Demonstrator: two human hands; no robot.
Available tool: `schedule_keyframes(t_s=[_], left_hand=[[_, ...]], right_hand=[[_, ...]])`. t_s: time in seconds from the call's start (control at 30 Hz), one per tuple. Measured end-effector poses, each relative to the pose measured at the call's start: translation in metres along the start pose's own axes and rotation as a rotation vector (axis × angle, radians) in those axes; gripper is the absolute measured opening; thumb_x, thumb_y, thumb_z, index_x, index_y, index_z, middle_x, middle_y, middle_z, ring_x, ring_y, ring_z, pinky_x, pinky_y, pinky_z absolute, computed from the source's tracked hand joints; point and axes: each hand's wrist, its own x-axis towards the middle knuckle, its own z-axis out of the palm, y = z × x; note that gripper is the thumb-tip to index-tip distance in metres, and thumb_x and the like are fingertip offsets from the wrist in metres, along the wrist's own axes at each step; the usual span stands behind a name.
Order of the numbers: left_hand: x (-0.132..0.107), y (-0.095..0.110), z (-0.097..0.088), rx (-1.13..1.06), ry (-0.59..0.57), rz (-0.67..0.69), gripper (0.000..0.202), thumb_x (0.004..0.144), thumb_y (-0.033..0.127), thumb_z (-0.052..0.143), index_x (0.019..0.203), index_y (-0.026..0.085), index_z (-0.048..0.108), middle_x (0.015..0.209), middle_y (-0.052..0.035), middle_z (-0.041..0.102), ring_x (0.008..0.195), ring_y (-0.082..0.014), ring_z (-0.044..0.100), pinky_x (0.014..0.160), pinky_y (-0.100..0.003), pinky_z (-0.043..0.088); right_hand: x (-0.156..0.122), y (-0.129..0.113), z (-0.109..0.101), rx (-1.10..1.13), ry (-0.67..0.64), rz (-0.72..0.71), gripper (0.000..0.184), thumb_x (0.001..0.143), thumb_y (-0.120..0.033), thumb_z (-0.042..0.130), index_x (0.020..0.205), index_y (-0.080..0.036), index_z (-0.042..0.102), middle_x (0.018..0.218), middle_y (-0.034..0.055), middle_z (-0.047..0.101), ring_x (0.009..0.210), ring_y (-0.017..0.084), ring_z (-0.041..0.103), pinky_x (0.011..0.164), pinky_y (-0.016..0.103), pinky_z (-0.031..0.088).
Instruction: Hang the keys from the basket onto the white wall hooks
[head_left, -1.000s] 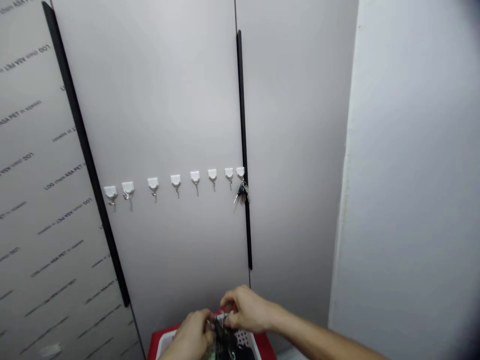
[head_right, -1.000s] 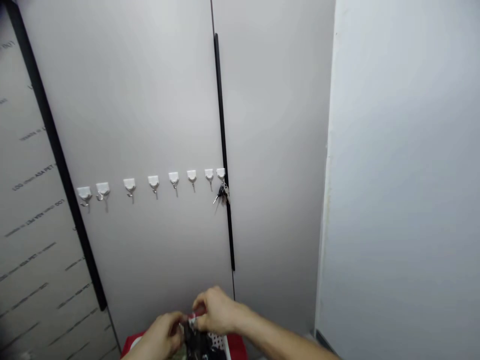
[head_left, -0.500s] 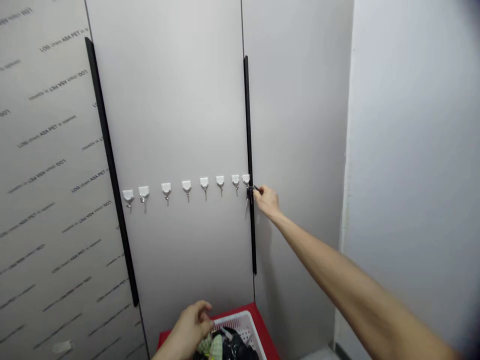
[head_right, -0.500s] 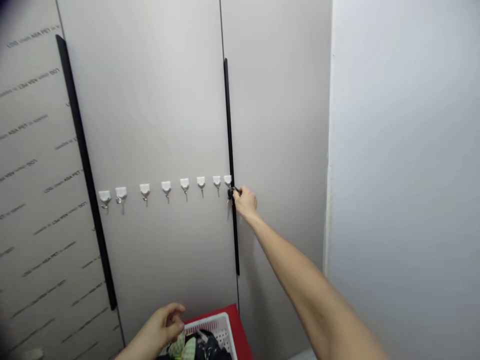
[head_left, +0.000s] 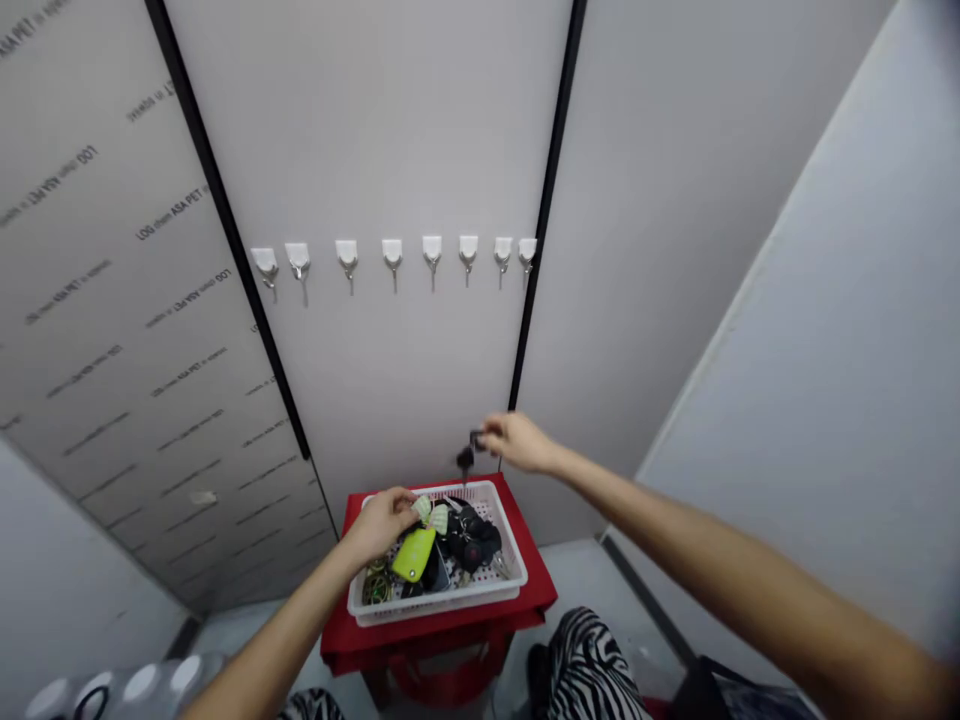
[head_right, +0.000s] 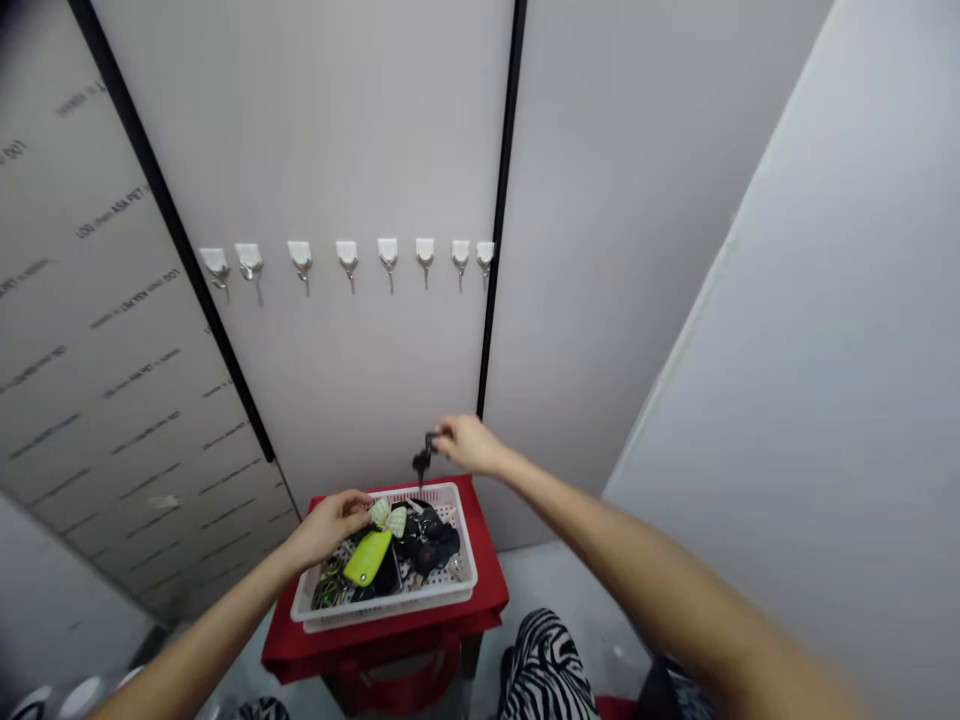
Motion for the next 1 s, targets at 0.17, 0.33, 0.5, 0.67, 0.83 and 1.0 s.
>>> schedule_keyframes(t_s=[0.17,0.33,0.5,0.67,0.83,1.0], left_hand=[[-0.001,-0.001,0.001,-0.007,0.002,-0.015,0.017,0.052,0.021,0.05,0.068,0.013,0.052,0.058,0.0005,0.053,0.054,-0.0097,0.045,0.051,-0.02,0.032],[0.008,0.071,-0.04,-0.26,0.173,0.083,0.023,0.055,0.037,0.05,0.051,0.014,0.048,0.047,0.0014,0.049,0.043,-0.0066,0.042,0.044,-0.018,0.029],[0.012,0.146,-0.066,-0.684,-0.117,0.204,0.054,0.063,0.059,0.017,0.035,0.015,0.032,0.028,0.0038,0.031,0.026,-0.0035,0.025,0.033,-0.017,0.016],[0.009,0.161,-0.071,-0.751,-0.234,0.24,0.056,0.063,0.06,0.014,0.034,0.015,0.03,0.026,0.0039,0.028,0.024,-0.003,0.021,0.032,-0.017,0.014],[0.007,0.147,-0.066,-0.755,-0.24,0.216,0.056,0.064,0.059,0.015,0.035,0.015,0.031,0.026,0.0036,0.029,0.024,-0.0029,0.022,0.031,-0.016,0.012],[0.008,0.132,-0.057,-0.711,-0.214,0.125,0.055,0.061,0.062,0.016,0.035,0.016,0.029,0.026,0.0045,0.027,0.024,-0.0021,0.02,0.032,-0.017,0.012]], right_hand=[[-0.022,0.021,0.055,0.116,-0.07,0.088,0.012,0.059,-0.022,0.046,0.059,-0.014,0.055,0.055,0.0009,0.055,0.051,0.01,0.047,0.05,0.021,0.033],[0.019,-0.031,0.017,0.77,0.02,0.154,0.039,0.066,-0.048,0.033,0.046,-0.015,0.04,0.041,-0.0023,0.043,0.037,0.006,0.039,0.039,0.019,0.029],[0.047,-0.083,-0.007,1.282,-0.285,-0.057,0.053,0.063,-0.062,0.012,0.039,-0.016,0.023,0.031,-0.0064,0.025,0.027,0.003,0.022,0.031,0.018,0.021],[0.05,-0.097,-0.015,1.369,-0.342,-0.109,0.056,0.061,-0.065,0.003,0.038,-0.016,0.02,0.029,-0.0066,0.021,0.026,0.003,0.018,0.03,0.017,0.017],[0.045,-0.092,-0.007,1.342,-0.365,-0.054,0.055,0.06,-0.065,0.005,0.038,-0.016,0.019,0.029,-0.0068,0.021,0.026,0.003,0.016,0.03,0.017,0.016],[0.042,-0.082,0.01,1.3,-0.378,0.025,0.054,0.062,-0.064,0.008,0.039,-0.017,0.019,0.029,-0.0075,0.019,0.027,0.003,0.015,0.03,0.016,0.015]])
